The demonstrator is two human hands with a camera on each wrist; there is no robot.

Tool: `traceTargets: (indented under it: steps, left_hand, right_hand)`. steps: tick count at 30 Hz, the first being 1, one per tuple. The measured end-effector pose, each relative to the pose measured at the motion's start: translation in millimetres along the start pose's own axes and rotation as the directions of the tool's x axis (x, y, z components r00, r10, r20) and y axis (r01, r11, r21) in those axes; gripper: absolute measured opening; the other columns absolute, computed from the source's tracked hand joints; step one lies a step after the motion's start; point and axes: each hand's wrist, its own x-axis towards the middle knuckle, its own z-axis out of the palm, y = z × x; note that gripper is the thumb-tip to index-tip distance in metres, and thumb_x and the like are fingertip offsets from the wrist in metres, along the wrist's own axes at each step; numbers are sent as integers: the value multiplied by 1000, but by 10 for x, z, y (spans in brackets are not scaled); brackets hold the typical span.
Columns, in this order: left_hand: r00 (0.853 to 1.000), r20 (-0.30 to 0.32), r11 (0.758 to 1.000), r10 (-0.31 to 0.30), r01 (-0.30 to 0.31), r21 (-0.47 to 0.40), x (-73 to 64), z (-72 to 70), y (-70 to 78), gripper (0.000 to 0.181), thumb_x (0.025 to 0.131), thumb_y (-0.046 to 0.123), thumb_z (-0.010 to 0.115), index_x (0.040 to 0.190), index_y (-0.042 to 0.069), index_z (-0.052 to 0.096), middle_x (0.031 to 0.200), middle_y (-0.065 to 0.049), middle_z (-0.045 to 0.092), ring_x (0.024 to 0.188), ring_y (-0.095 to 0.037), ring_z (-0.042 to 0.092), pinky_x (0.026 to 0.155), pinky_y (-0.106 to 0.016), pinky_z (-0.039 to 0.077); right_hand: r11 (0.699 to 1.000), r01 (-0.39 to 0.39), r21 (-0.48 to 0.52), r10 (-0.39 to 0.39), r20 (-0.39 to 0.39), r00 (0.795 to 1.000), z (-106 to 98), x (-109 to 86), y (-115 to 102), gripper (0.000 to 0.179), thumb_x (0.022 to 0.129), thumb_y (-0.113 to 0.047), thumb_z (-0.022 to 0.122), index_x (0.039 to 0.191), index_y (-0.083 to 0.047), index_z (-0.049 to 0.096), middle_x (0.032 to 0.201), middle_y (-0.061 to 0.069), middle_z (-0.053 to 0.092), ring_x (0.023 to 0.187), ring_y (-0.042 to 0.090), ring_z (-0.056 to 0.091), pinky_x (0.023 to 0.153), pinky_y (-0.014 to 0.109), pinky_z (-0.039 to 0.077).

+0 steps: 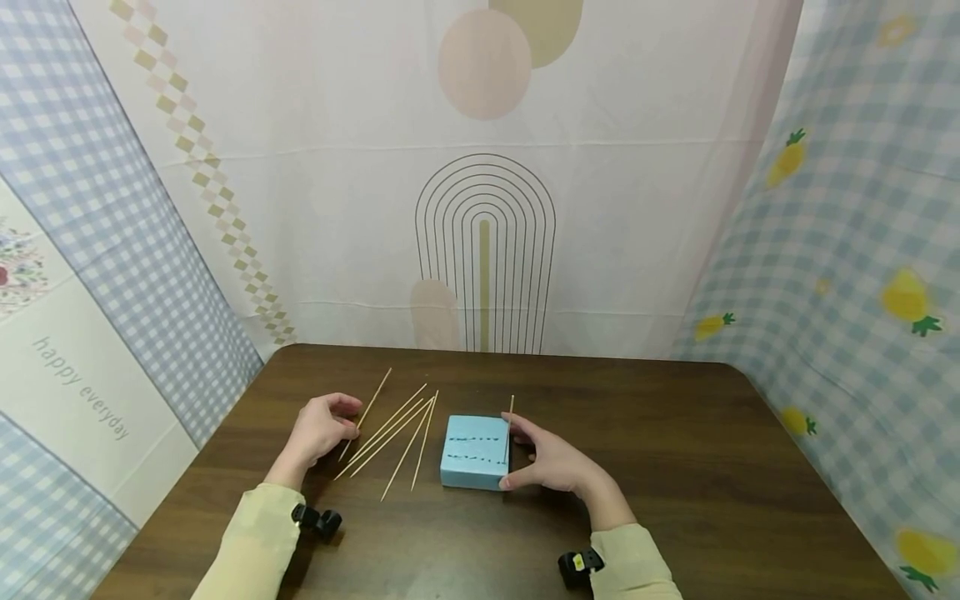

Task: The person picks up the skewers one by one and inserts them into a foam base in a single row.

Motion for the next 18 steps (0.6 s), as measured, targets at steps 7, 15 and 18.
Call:
traceTargets:
  steps: [7,15,18]
  left_hand:
    - [1000,9,999,-14,14,-29,-6,-20,-7,43,77,-16,81,117,-1,75,105,-14,78,102,-36,73,86,-46,59]
    - [999,9,997,-37,38,-72,-14,-67,18,48,77,-16,73,122,-2,73,103,-16,79,97,-33,72,76,-34,54]
    - [999,8,996,-37,37,-77,-9,-75,21,48,77,-16,73,123,-1,73,104,-17,79,98,-33,72,76,-33,53]
  right_hand:
    - [1000,-5,-10,5,-2,1000,-2,-1,3,105,85,-26,92,169,-14,30,166,22,38,149,41,38,119,59,37]
    - [1000,-7,-10,7,-5,1000,9,-8,-14,105,85,-26,92,169,-14,31,166,21,38,149,41,38,120,59,37]
    - [1000,-10,-8,9,-6,1000,10,-10,-21,105,84,-26,92,169,-14,30,166,21,38,150,41,38,120,59,36]
